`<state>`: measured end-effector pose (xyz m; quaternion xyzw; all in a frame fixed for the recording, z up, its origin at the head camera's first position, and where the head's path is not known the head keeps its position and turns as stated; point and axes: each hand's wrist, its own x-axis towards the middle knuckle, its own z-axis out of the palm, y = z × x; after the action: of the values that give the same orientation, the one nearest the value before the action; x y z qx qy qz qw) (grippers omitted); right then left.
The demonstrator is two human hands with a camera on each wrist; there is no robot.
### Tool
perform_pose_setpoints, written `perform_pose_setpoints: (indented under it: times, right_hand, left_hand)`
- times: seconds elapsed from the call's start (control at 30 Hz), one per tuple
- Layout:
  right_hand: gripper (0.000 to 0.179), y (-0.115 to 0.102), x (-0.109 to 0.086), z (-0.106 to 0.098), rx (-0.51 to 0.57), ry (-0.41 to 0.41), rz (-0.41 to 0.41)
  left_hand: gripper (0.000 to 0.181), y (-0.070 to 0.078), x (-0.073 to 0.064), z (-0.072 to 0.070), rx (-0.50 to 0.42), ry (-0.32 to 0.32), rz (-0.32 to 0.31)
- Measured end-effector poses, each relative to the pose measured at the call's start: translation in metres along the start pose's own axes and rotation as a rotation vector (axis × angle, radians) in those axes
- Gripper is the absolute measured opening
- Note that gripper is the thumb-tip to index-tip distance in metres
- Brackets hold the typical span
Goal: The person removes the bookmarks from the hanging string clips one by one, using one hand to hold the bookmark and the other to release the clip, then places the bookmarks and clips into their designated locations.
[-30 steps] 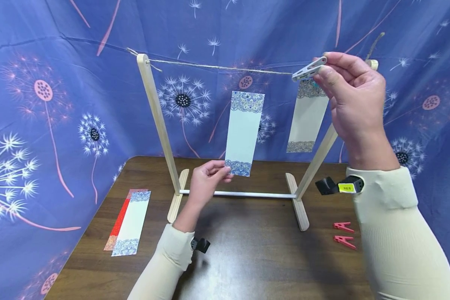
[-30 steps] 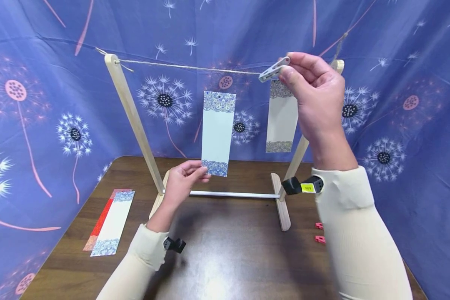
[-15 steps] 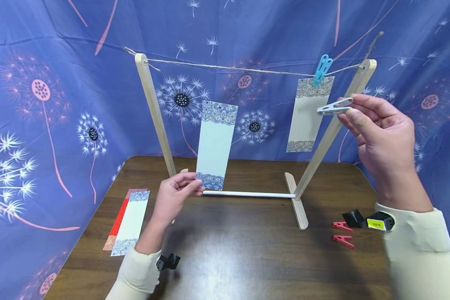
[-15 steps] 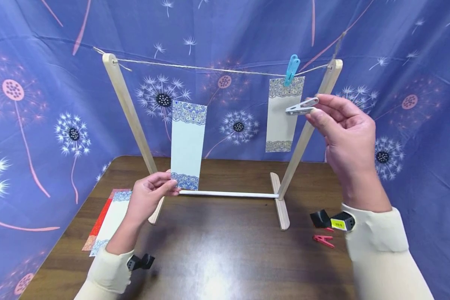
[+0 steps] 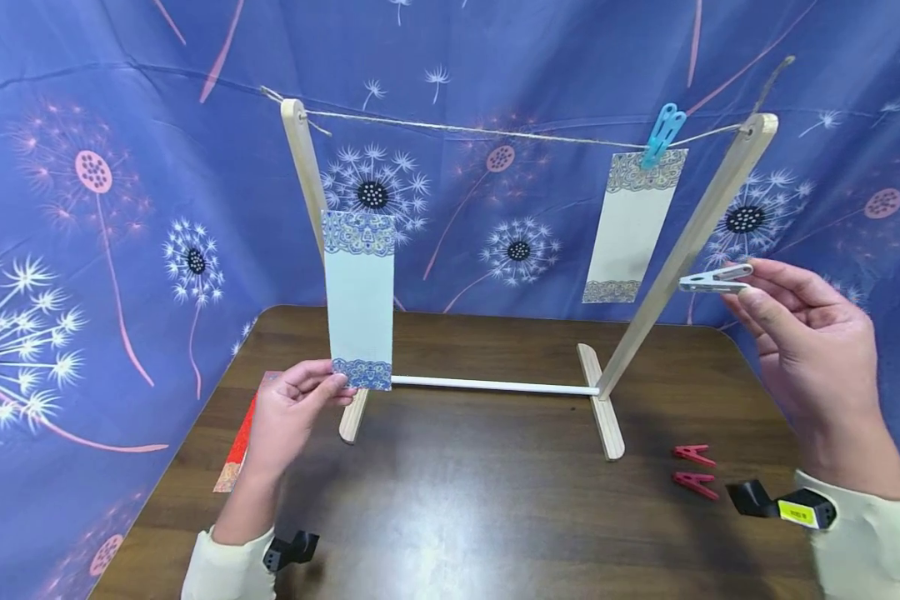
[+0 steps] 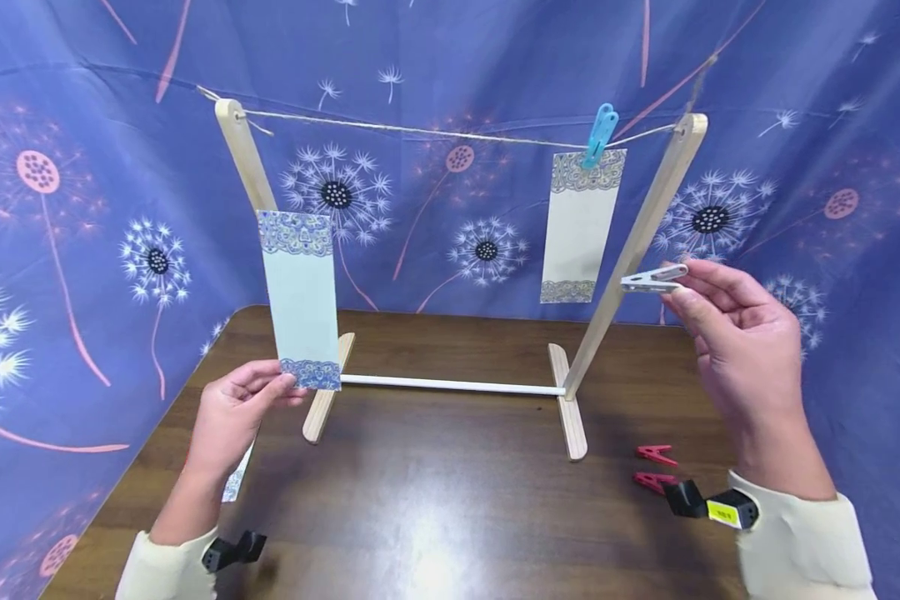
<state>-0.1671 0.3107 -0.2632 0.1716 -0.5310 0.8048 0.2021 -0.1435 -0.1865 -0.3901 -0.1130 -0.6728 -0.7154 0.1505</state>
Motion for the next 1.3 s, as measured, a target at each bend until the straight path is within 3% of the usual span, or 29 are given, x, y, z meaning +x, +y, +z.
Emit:
perform_pose_setpoints:
  times: [0.13,0.3,0.67,0.77,0.9,1.07,1.3]
  right_hand:
    - [0.040,0.005,-0.014,-0.021,0.004,0.018,0.028]
    - [0.041,0.013,-0.029,-0.043,0.062,0.011,0.036]
    - [0.044,0.027,-0.055,-0.087,0.177,-0.010,0.023]
    - [0.047,0.031,-0.062,-0.096,0.235,-0.040,0.028]
    - [0.046,0.036,-0.070,-0.106,0.203,-0.059,0.040]
    - [0.045,0.043,-0.079,-0.116,0.148,-0.038,0.066]
    - [0.045,0.052,-0.092,-0.135,0.180,0.000,0.092]
  left_hand:
    - [0.021,0.002,-0.011,-0.017,0.029,0.068,0.006]
    - [0.022,-0.001,-0.024,-0.034,0.005,0.148,-0.035]
    - [0.025,-0.008,-0.042,-0.068,0.044,0.193,-0.129]
    - [0.024,-0.010,-0.047,-0.078,0.045,0.185,-0.170]
    - [0.023,-0.014,-0.055,-0.092,0.065,0.163,-0.224]
    - [0.021,-0.018,-0.061,-0.106,0.083,0.134,-0.267]
    - [0.018,-0.023,-0.065,-0.120,0.069,0.103,-0.398]
